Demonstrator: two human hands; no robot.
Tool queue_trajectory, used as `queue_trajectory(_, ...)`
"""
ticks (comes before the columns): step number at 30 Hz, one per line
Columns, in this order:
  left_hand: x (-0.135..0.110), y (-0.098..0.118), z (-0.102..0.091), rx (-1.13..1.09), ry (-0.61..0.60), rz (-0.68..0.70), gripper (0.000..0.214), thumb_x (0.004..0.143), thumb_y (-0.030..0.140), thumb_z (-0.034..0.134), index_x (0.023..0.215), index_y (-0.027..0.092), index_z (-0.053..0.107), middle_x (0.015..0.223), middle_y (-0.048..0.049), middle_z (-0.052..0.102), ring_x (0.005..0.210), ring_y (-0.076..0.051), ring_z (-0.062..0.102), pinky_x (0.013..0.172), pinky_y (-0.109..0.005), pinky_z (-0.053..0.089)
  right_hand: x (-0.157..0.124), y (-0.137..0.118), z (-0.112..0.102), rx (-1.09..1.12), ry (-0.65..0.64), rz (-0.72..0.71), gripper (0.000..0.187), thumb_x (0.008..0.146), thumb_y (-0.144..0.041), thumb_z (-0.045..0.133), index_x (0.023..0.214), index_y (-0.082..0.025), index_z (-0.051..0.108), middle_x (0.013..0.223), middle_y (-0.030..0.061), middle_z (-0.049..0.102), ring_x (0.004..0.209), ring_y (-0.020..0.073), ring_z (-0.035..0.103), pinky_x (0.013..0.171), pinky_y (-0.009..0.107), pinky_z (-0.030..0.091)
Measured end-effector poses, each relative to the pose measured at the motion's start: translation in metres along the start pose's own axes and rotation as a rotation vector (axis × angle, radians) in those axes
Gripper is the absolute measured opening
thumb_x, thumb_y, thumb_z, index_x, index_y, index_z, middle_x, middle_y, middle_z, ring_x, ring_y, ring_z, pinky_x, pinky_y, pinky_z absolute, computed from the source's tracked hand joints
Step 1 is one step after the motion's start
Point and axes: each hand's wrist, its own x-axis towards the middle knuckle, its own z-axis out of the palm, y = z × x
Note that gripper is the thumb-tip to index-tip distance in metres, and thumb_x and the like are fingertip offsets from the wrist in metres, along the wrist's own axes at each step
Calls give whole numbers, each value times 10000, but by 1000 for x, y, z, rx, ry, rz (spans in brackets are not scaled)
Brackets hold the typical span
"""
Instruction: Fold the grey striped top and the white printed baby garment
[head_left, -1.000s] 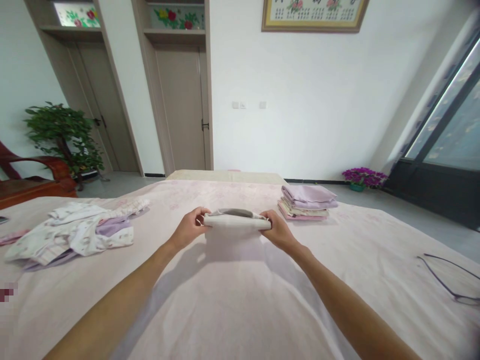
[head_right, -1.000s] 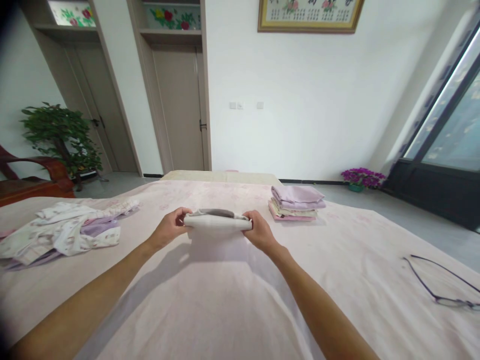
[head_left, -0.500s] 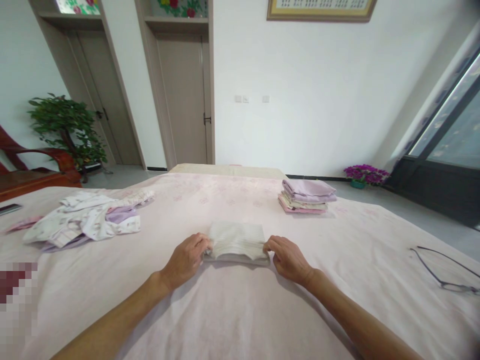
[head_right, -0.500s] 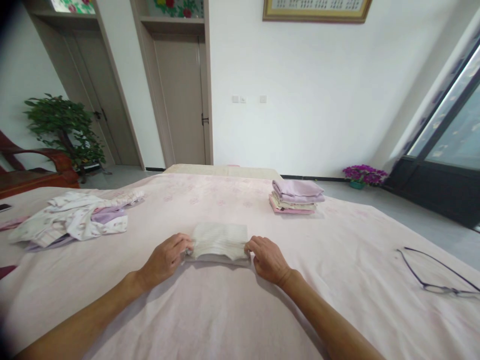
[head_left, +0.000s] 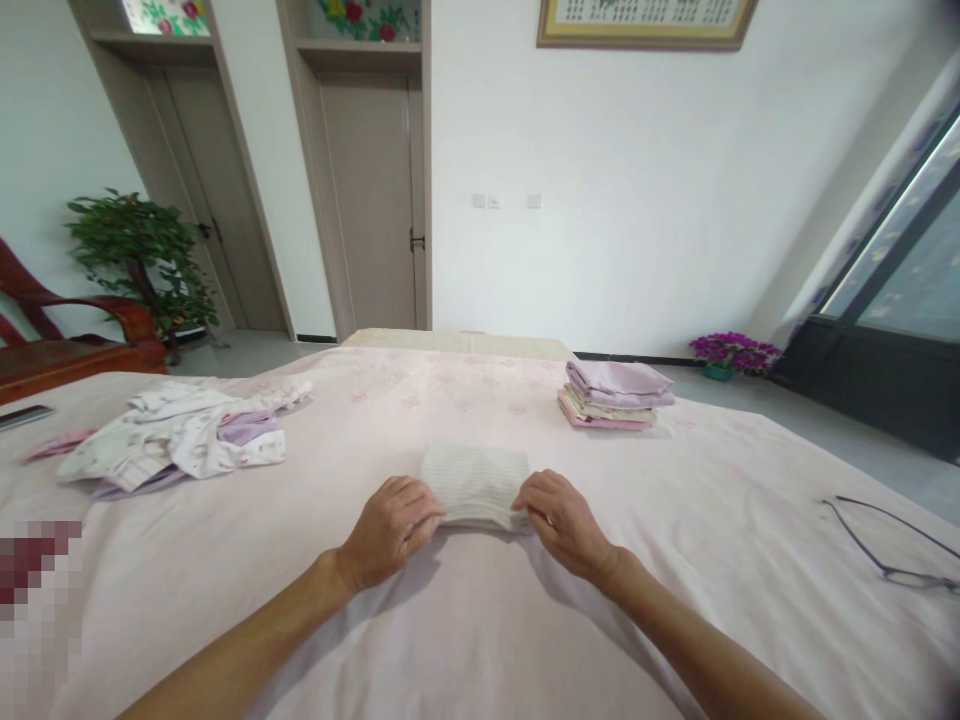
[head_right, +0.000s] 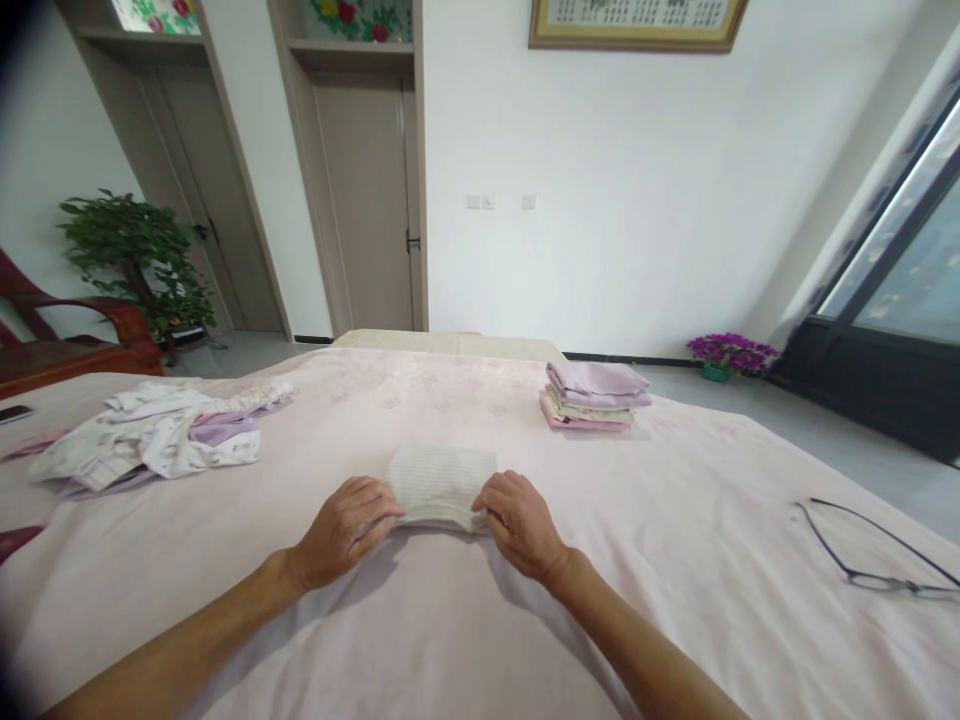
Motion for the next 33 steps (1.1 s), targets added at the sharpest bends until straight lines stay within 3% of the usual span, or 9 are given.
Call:
queue_trajectory(4,53,4,12,65,100,-203,347,957,222,400,1248,195,587,1306,-85,599,1275,-230,478,1090,-415,353,49,-9,8,-92,136,88,463,893,-112,344,1318,-180,516,1310,113,559,1226,229,463,1042,421,360)
queue_trajectory(8,83,-5,47,195,-80,-335,487,948,269,398,1415,136,437,1531,-149,355,1447,-312,226,1161,-510,203,74,-10,43,-273,-33,191,530,932,-202,352,1455,-124,382,1531,145,348,1439,288,218,1154,508,177)
queue_trajectory(13,59,-20,73,217,-230,-416,538,952,400,397,1453,204,391,1548,-141,327,1446,-326,229,1151,-549,177,51,10,73,-311,-128,281,570,979,-419,341,1473,-138,365,1540,155,328,1440,316,234,1150,529,172)
queue_trajectory(19,21,-28,52,136,-295,-459,635,953,525,344,1512,233,273,1593,-146,203,1462,-335,172,1133,-541,190,21,24,60,-307,-120,300,594,976,-438,369,1492,-146,331,1550,157,302,1447,303,222,1151,522,181)
queue_trajectory(23,-4,-27,38,75,-277,-540,726,940,551,347,1526,150,200,1538,-202,315,1427,-322,280,1108,-480,256,6,27,44,-274,-147,371,637,959,-476,408,1495,-144,319,1556,159,289,1441,300,239,1143,494,213)
queue_trajectory(25,-11,-26,33,59,-216,-581,699,925,523,394,1500,146,263,1451,-187,456,1345,-303,412,1063,-426,322,2,29,35,-227,-117,470,682,936,-495,437,1492,-120,312,1548,189,293,1413,319,297,1105,490,279)
queue_trajectory(28,-10,-26,29,49,-182,-618,525,883,491,457,1295,178,544,1233,-141,628,1170,-298,549,985,-395,377,3,36,23,-96,-99,662,741,890,-521,493,1474,-98,320,1429,234,462,1288,338,468,1012,479,375)
queue_trajectory(30,-4,-31,28,44,-202,-661,460,834,524,499,1076,170,666,1102,-140,667,1091,-314,577,940,-393,395,7,41,17,17,-127,743,749,844,-530,554,1439,-115,368,1304,210,582,1181,327,554,955,455,412)
queue_trajectory(33,8,-43,27,-104,-230,-820,411,700,555,624,842,175,686,907,-107,689,969,-311,617,824,-343,432,11,45,17,172,-137,778,727,773,-486,648,1381,-148,434,1183,147,654,1036,273,621,868,384,449)
